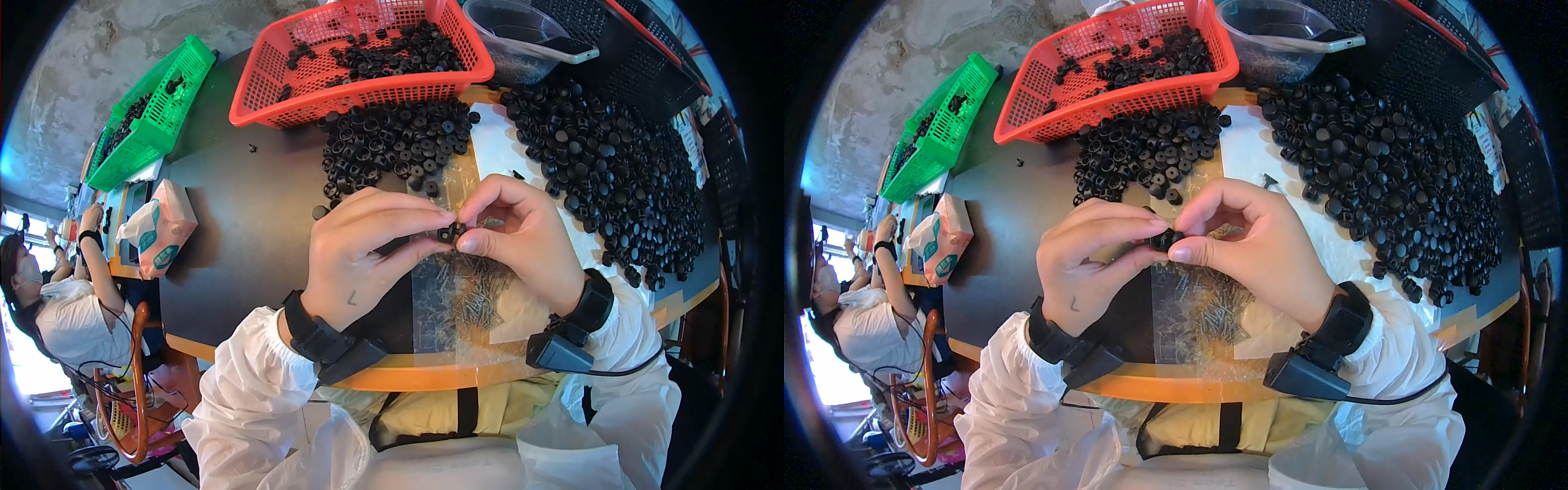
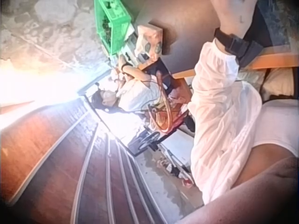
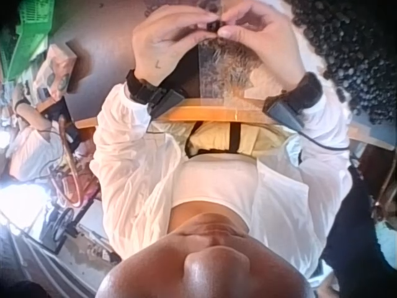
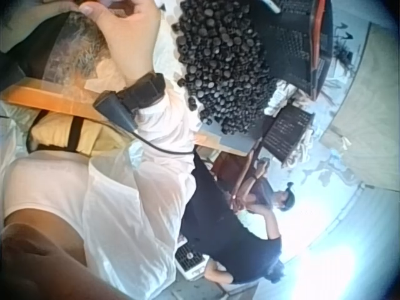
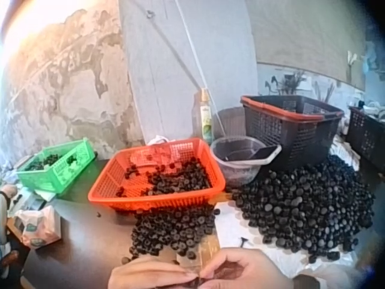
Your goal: Assembling small black plastic components by inserting metal pins into them by hand.
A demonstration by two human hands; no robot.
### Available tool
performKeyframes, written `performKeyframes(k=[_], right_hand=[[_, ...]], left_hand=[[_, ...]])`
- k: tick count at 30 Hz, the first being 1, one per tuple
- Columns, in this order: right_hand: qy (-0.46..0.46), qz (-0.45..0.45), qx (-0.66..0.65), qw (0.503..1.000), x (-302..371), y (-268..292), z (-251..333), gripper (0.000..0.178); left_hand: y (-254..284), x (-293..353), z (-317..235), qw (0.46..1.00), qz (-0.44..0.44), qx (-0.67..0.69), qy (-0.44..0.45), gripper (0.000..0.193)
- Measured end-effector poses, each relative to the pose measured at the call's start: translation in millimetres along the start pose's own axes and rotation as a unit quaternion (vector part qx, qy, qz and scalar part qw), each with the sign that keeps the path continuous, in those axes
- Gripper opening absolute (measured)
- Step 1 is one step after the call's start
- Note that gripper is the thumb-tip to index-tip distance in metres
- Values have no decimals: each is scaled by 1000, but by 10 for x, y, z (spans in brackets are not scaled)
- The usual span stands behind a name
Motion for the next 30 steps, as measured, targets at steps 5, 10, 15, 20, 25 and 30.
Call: performKeyframes(k=[5, 10, 15, 20, 25, 30], right_hand=[[-34, 36, -22, 999, -27, 21, -14, 27], [-55, 36, -62, 996, -32, -29, 73, 34], [-30, 106, -57, 992, -12, 8, 25, 33], [45, 104, 30, 993, 17, 14, 18, 31], [105, 73, 80, 989, 28, -26, 39, 29], [105, 24, 49, 993, 62, -62, 19, 29]], left_hand=[[-3, 0, 5, 1000, 2, 4, -13, 34], [-41, 72, 39, 999, -13, 33, -2, 37], [-8, 47, 1, 1000, 10, 5, -27, 39], [-5, -13, -19, 994, 4, -37, -101, 40], [-22, -36, -112, 986, -34, -86, -138, 40], [-8, -64, -199, 975, -37, -117, -183, 30]])
Point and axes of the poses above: each hand's wrist, its own x-axis away from the middle knuckle, its own y-axis out of the back of the hand, z = x × y, the point moved 1 cm from there along -x, towards the middle knuckle
